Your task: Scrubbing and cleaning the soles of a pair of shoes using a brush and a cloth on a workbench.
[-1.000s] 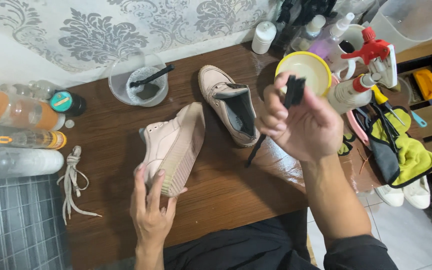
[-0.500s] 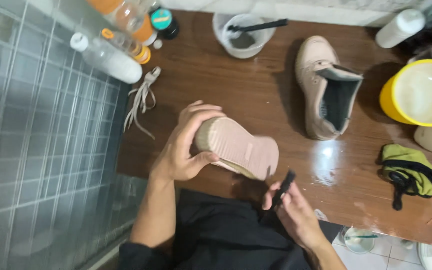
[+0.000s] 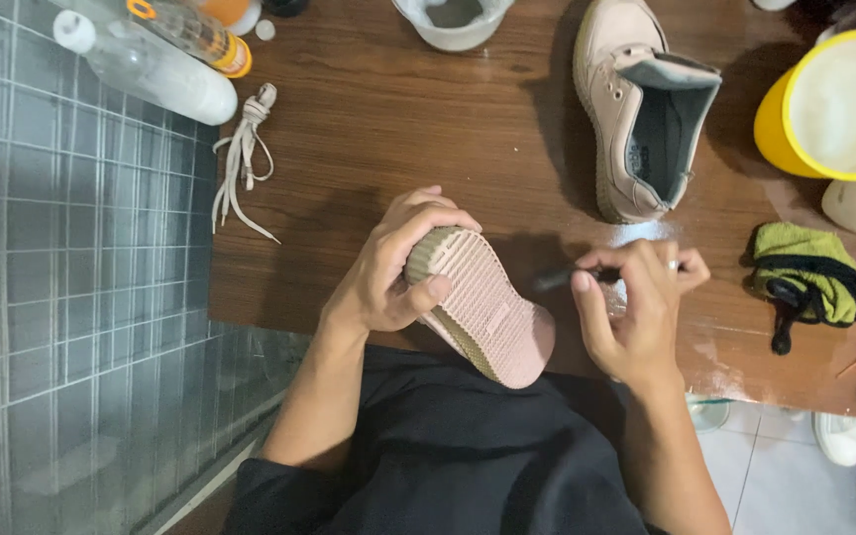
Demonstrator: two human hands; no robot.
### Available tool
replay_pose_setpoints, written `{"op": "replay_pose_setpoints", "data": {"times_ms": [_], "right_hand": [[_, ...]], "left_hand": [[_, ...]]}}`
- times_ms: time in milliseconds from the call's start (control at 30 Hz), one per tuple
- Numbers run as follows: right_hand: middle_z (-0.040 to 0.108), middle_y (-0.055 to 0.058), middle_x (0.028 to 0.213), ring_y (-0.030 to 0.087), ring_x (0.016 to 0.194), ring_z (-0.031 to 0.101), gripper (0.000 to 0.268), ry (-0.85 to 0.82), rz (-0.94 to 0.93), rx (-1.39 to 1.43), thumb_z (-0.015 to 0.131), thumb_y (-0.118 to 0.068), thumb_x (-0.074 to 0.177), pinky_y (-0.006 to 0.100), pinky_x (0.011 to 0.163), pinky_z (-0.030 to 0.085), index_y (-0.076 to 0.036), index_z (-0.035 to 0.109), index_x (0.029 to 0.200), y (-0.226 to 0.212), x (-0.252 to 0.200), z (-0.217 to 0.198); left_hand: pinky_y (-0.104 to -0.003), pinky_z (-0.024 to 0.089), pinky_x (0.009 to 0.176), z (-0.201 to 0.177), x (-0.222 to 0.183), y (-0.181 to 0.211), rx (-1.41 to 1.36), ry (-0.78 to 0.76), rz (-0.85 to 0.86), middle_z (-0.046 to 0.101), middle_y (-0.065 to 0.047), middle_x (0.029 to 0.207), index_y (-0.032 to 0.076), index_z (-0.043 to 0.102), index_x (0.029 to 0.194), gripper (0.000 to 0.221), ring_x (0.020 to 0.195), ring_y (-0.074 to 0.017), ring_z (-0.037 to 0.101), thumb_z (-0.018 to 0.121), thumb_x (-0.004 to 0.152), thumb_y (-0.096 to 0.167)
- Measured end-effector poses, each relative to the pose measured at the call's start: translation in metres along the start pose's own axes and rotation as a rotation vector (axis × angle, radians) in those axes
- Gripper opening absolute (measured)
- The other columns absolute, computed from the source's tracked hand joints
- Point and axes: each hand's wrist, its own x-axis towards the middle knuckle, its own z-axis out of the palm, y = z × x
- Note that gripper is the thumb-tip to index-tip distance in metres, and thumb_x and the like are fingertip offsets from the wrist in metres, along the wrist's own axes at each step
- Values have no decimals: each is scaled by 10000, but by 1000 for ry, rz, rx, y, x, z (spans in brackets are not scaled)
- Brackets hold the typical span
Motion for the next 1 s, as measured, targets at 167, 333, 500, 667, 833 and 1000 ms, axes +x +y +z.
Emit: {"op": "replay_pose_setpoints", "data": {"times_ms": [167, 333, 500, 667, 833, 1000], "right_hand": [[579, 77, 796, 307, 856, 496, 172, 123, -113, 178, 725, -263, 977, 404, 886, 353, -97, 694, 945, -13, 27, -2], [605, 77, 802, 310, 869, 485, 158, 124, -222, 217, 701, -249, 983, 439, 939, 281, -114, 667, 908, -18, 39, 7], [669, 78, 835, 331, 868, 515, 165, 111, -248, 235, 721, -229, 977, 440, 935, 306, -93, 668, 900, 5, 38, 3], [653, 10, 785, 300, 832, 532, 168, 94, -319, 276, 725, -278, 957, 506, 965, 215, -165, 666, 848, 5, 30, 12], [653, 24, 796, 300, 839, 498, 178, 87, -320, 260, 726, -287, 960, 476, 930, 232, -148, 669, 865, 3, 30, 7], [649, 44, 807, 316, 870, 494, 198, 96, -300, 207, 730, -283, 976, 499, 1001, 187, -136, 659, 864, 23, 22, 7]], "left_hand": [[-518, 333, 1179, -1, 11, 9, 154, 48, 24, 728, -90, 993, 45, 696, 1109, 604, 1018, -271, 668, 391, 990, 552], [-572, 368, 1144, -2, 31, 22, 182, -55, 55, 718, -156, 918, 13, 697, 1106, 532, 967, -324, 679, 400, 994, 439], [-541, 380, 1150, 7, 31, 15, 153, -101, 69, 706, -133, 932, 27, 703, 1128, 512, 989, -302, 671, 396, 1007, 419], [-566, 349, 1173, 14, 28, 13, 116, -119, 73, 705, -153, 930, 11, 701, 1126, 523, 982, -312, 668, 374, 1008, 402], [-564, 340, 1181, 15, 31, 14, 146, -110, 91, 707, -147, 945, 17, 695, 1138, 508, 995, -311, 674, 377, 1017, 394], [-569, 346, 1180, 15, 28, 17, 143, -114, 91, 709, -148, 931, 13, 698, 1124, 509, 972, -309, 674, 385, 1010, 398]]}}
